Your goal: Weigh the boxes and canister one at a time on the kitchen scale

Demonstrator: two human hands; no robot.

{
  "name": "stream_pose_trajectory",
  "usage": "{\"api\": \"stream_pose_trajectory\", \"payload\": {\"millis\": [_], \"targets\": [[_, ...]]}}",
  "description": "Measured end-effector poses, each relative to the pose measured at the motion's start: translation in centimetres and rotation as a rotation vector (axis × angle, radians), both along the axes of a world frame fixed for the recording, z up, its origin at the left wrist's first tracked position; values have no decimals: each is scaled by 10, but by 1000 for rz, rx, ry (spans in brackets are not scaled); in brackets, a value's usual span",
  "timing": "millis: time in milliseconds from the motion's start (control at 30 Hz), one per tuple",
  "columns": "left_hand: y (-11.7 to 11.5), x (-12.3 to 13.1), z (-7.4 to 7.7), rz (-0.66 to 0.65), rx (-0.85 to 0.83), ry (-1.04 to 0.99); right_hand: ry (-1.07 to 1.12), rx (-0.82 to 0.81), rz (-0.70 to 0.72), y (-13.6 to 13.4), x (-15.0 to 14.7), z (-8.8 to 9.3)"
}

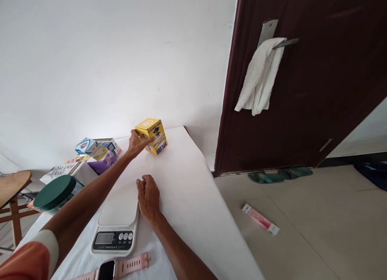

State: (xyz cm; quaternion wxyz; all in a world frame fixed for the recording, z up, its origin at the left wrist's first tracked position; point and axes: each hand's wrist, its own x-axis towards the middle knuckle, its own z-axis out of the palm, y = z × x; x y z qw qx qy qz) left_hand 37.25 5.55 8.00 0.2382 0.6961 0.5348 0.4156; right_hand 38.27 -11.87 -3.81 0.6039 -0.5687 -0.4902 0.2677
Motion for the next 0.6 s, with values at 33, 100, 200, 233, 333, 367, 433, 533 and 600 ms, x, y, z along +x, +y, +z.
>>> {"api": "stream_pose_trajectory", "payload": {"millis": [33, 100, 200, 233, 333, 367, 433, 533, 600], "targets": [[4, 10, -5, -4, -28, -8, 0, -12, 0, 1, 0, -1], [10, 29, -11, 8, -70, -18, 3, -31, 4, 2, -1, -2], [14, 54, -13, 72, -97, -14, -4, -21, 11, 1, -1, -3], [14, 62, -13, 86, -101, -8, -14, -9, 13, 1, -1, -3], [14, 83, -12, 92, -117, 44, -55, 34, 7, 0, -1, -4], [13, 88, -12, 91, -122, 71, -69, 47, 1, 0, -1, -5], [12, 96, -13, 102, -131, 121, -93, 62, -16, 1, -1, -7], [9, 100, -15, 117, -148, 158, -113, 62, -23, 2, 0, -8], [6, 96, -15, 98, -175, 150, -103, 48, 8, 1, 1, -6]]}}
